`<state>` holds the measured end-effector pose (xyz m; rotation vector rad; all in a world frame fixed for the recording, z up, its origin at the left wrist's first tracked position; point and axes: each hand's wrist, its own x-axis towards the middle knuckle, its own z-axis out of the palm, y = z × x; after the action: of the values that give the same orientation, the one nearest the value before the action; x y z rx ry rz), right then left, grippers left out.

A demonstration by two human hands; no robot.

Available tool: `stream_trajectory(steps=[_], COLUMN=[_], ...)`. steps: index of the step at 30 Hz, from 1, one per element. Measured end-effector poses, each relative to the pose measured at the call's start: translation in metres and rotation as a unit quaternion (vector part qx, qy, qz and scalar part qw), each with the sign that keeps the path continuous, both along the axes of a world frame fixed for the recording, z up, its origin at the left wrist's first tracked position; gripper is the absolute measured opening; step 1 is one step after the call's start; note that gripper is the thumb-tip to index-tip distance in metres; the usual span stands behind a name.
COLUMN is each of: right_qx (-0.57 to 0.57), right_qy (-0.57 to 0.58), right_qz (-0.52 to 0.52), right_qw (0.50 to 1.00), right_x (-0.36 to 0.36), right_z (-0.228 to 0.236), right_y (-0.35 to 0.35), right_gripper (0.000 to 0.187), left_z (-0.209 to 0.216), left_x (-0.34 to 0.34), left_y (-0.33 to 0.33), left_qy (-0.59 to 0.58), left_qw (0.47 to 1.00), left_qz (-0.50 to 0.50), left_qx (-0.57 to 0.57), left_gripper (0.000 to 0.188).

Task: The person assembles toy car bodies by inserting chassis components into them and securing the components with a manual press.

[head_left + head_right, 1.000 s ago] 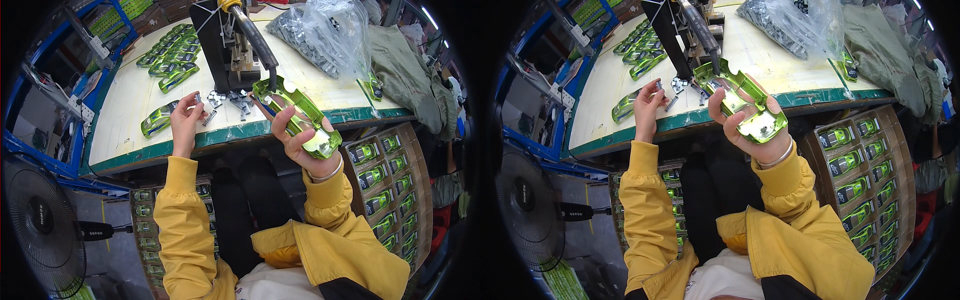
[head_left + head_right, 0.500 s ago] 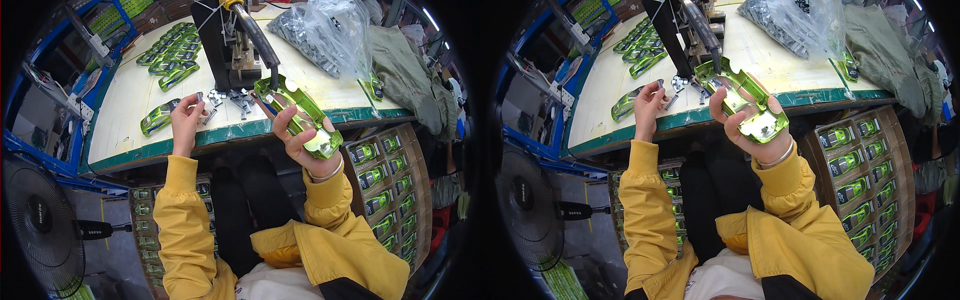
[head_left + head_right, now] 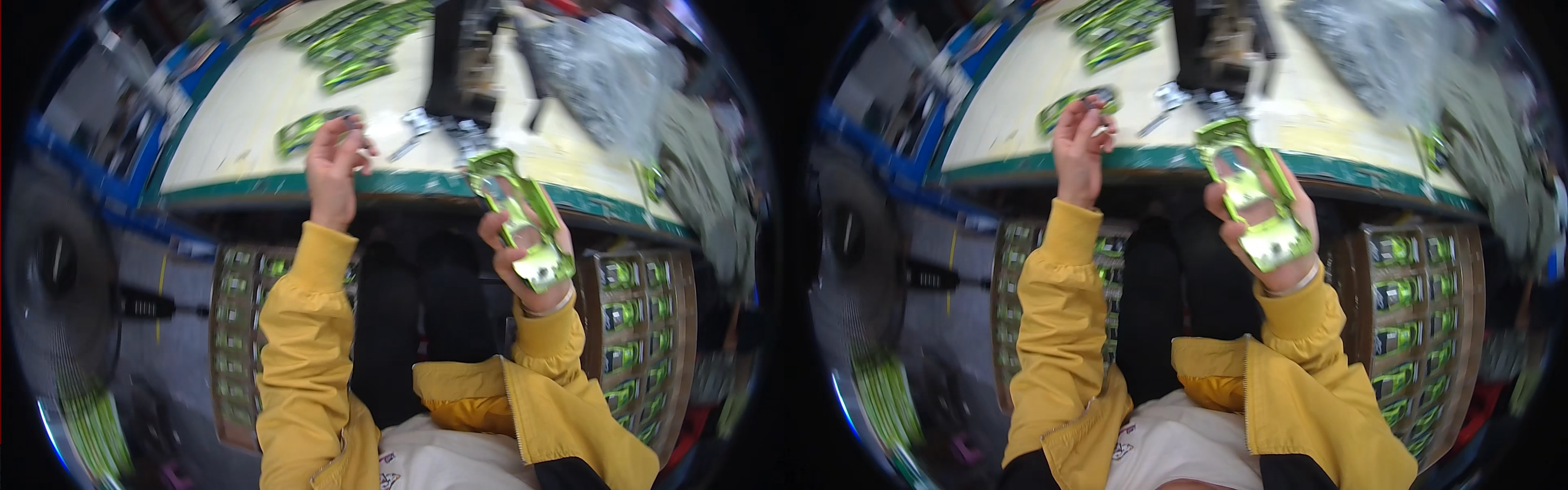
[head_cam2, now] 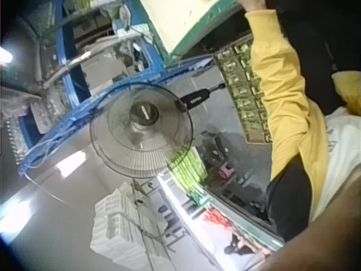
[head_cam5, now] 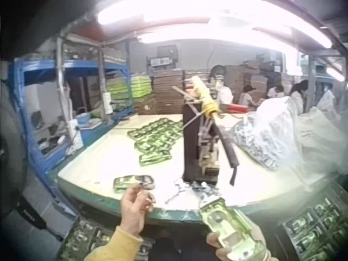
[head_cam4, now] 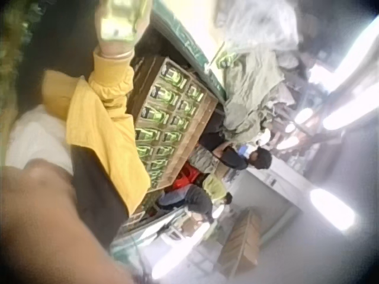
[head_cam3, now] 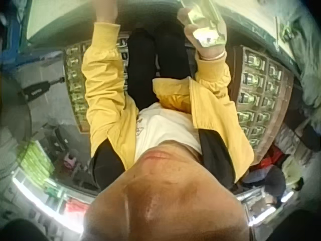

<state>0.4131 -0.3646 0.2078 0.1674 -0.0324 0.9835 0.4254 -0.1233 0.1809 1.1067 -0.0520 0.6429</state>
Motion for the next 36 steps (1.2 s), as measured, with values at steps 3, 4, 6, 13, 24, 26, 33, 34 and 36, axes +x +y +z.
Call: stream_trajectory(steps=[3,4,6,13,24,26,33,34,36], right_qx=[-0.166,-0.225,-0.321,-0.355,-0.128,-0.16,-0.162,-0.16,-0.177], right_qy=[-0.112,-0.15,-0.305,-0.585,-0.892,-0.89,-0.919,-0.921,-0.977], right_qz=[-0.034,-0.04,-0.006,0.345,0.292,0.288,0.114,0.113,0.042], right_qw=[0.979,0.962,0.897,0.643,0.321,0.314,0.34,0.338,0.113], right_x=[-0.028,-0.04,-0.065,-0.214,-0.464,-0.49,-0.504,-0.494,-0.477], right_z=[-0.019,-0.023,-0.04,-0.137,-0.256,-0.269,-0.298,-0.296,-0.269], right_y=[0.026,0.041,0.078,0.227,0.364,0.382,0.398,0.402,0.403], right_gripper=[0.04,0.041,0.056,0.06,0.064,0.063,0.044,0.044,0.03], left_z=[-0.008,-0.012,-0.038,-0.168,-0.273,-0.279,-0.292,-0.293,-0.299], left_x=[-0.071,-0.101,-0.166,-0.433,-0.62,-0.612,-0.599,-0.598,-0.605], left_y=[0.011,0.017,0.031,0.061,-0.017,-0.026,-0.038,-0.036,-0.031], left_qy=[0.001,0.034,0.099,0.301,0.28,0.252,0.176,0.181,0.197], left_qw=[1.0,0.999,0.994,0.831,0.627,0.615,0.647,0.66,0.671], left_qz=[-0.016,-0.01,0.028,0.41,0.648,0.651,0.642,0.63,0.628], left_qx=[-0.018,-0.01,-0.029,-0.225,-0.33,-0.366,-0.373,-0.366,-0.341], left_gripper=[0.012,0.01,0.014,0.017,0.015,0.013,0.012,0.012,0.013])
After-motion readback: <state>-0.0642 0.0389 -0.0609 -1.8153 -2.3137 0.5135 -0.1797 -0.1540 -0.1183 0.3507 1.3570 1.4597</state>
